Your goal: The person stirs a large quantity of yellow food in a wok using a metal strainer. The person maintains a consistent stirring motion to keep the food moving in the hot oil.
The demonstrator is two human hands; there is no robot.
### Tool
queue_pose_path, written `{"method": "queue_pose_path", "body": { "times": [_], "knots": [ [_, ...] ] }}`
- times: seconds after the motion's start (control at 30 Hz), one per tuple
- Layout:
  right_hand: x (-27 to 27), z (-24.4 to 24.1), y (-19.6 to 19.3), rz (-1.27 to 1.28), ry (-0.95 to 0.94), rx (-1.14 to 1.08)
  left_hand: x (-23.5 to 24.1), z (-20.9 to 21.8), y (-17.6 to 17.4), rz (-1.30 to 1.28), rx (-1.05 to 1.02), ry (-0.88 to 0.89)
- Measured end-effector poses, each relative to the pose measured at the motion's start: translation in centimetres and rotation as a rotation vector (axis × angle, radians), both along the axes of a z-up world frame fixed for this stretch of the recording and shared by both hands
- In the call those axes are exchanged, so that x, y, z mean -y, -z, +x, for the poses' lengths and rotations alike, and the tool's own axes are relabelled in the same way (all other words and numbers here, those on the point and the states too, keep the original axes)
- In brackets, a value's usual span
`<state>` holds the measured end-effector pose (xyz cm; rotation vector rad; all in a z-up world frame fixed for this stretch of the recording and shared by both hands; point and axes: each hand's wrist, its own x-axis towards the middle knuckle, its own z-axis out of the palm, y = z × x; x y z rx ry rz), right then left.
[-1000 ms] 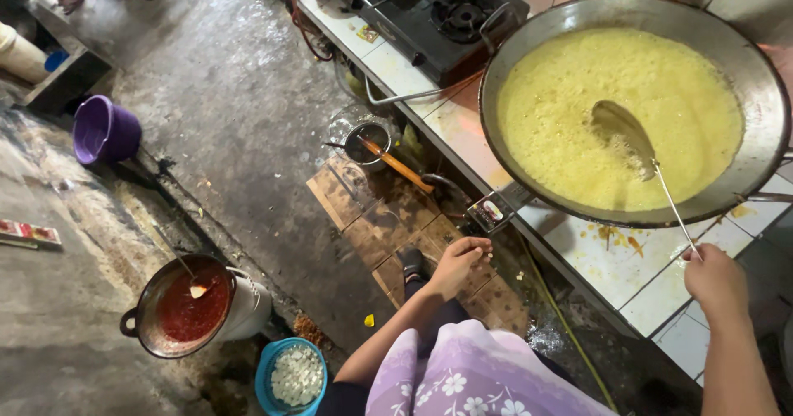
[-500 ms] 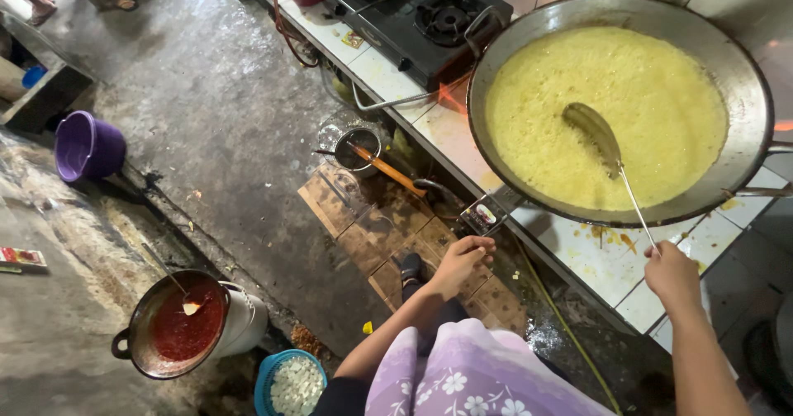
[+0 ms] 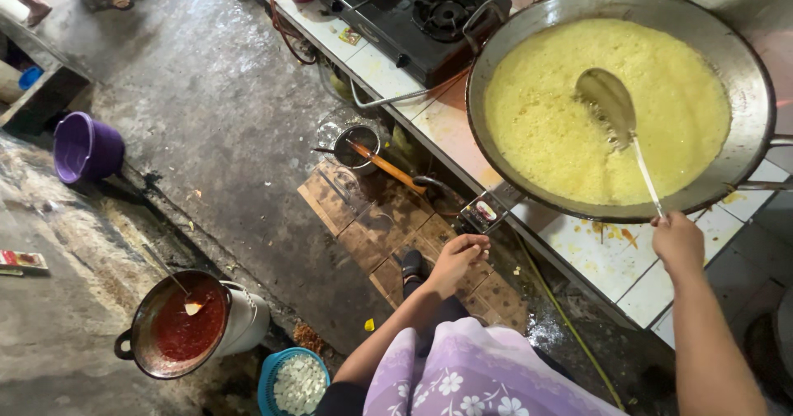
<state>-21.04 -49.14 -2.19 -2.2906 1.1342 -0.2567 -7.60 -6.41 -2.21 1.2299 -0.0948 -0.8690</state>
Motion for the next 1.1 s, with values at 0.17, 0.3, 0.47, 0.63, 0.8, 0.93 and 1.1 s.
{"method": "queue_pose_path", "body": {
  "times": [0.17, 0.3, 0.47, 0.63, 0.8, 0.93, 1.1],
  "knots": [
    [1.6, -2.2, -1.0, 0.064, 0.12, 0.072, -0.3, -0.3, 0.4, -0.034, -0.01, -0.013],
    [1.1, -3.0, -0.3, 0.142, 0.167, 0.097, 0.0, -0.6, 0.3, -0.013, -0.039, 0.018],
    [-1.7, -2.2, 1.6, 0.137, 0.104, 0.042, 0.5, -0.7, 0.2, -0.01, 0.003, 0.062],
    [-4.3, -2.0, 1.4, 0.082, 0.01, 0.024, 0.8, -0.5, 1.0, -0.011, -0.017, 0.073],
    [-5.7, -1.8, -0.8, 0.162, 0.064, -0.01, 1.3, -0.2, 1.3, 0.001, -0.031, 0.085],
    [-8.0, -0.7, -0.3, 0.138, -0.035, 0.1, 1.5, 0.1, 1.0, -0.011, -0.061, 0.107],
    [-11.5, 0.9, 1.8, 0.199, -0.089, 0.063, 2.1, 0.8, -0.4, -0.048, -0.085, 0.167]
  ]
}}
